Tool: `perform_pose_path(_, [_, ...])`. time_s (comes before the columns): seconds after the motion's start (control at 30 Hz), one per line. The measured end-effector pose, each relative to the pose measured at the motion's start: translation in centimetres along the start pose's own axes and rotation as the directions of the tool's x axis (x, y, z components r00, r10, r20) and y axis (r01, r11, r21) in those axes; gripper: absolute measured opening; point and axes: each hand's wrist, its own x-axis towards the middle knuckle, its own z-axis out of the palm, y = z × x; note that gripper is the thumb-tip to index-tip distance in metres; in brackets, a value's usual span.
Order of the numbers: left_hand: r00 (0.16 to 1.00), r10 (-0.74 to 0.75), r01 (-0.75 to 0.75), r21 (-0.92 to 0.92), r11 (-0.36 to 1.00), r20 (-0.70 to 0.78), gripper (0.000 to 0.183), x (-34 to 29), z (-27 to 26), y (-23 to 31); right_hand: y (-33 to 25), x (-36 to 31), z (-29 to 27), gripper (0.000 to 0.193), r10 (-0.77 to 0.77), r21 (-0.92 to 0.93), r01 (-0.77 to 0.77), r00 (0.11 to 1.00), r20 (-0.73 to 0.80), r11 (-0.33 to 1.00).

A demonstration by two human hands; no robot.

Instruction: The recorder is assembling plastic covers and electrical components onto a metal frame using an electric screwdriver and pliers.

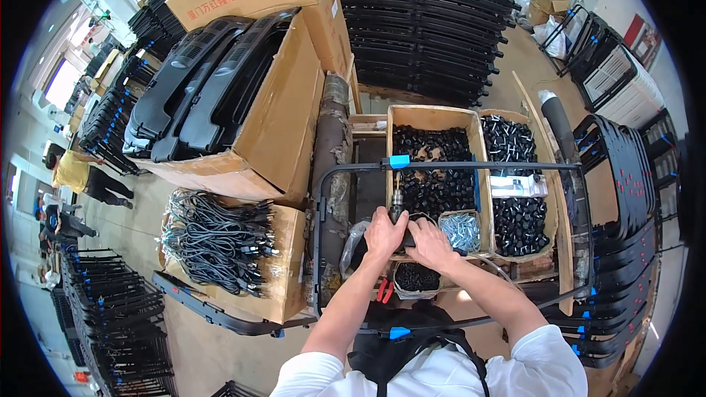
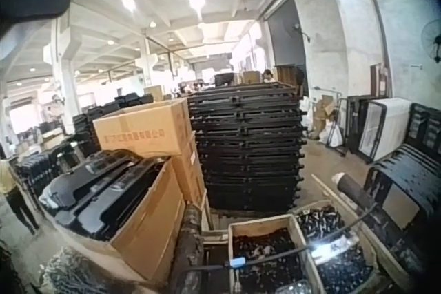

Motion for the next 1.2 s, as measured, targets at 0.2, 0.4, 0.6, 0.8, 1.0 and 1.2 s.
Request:
perform_pose_path(0.2, [1.000,-0.017,0.017,0.015,1.000,-0.001,0.059,0.5,0.9,0.8,1.6,0.6,-0.1,0.063,0.000,0.024,0.001,1.000,-0.030,1.000])
perform_pose_path(0.4, [1.000,-0.020,0.020,0.013,1.000,-0.017,0.058,1.0,1.5,0.7,1.9,1.1,-0.4,0.064,0.018,0.087,-0.017,1.000,-0.011,0.996])
perform_pose_path(0.6, [0.998,-0.068,0.068,0.065,0.996,0.002,0.061,1.6,1.8,1.7,3.0,1.3,-0.5,0.072,-0.009,0.089,0.014,0.998,-0.054,0.996])
perform_pose_path(0.8, [0.993,-0.111,0.108,0.078,0.991,0.042,0.062,2.2,1.4,2.2,3.2,1.7,-0.7,0.080,0.023,0.106,-0.024,1.000,0.011,0.994])
perform_pose_path(1.0, [0.989,-0.136,0.130,0.110,0.985,0.051,0.064,2.4,1.1,3.2,3.8,2.1,-0.4,0.083,0.047,0.115,-0.053,0.997,0.053,0.992])
perform_pose_path(1.2, [0.991,-0.129,0.124,0.102,0.987,0.042,0.063,2.9,1.1,3.7,4.4,2.6,-0.3,0.091,0.036,0.126,-0.038,0.999,0.018,0.991])
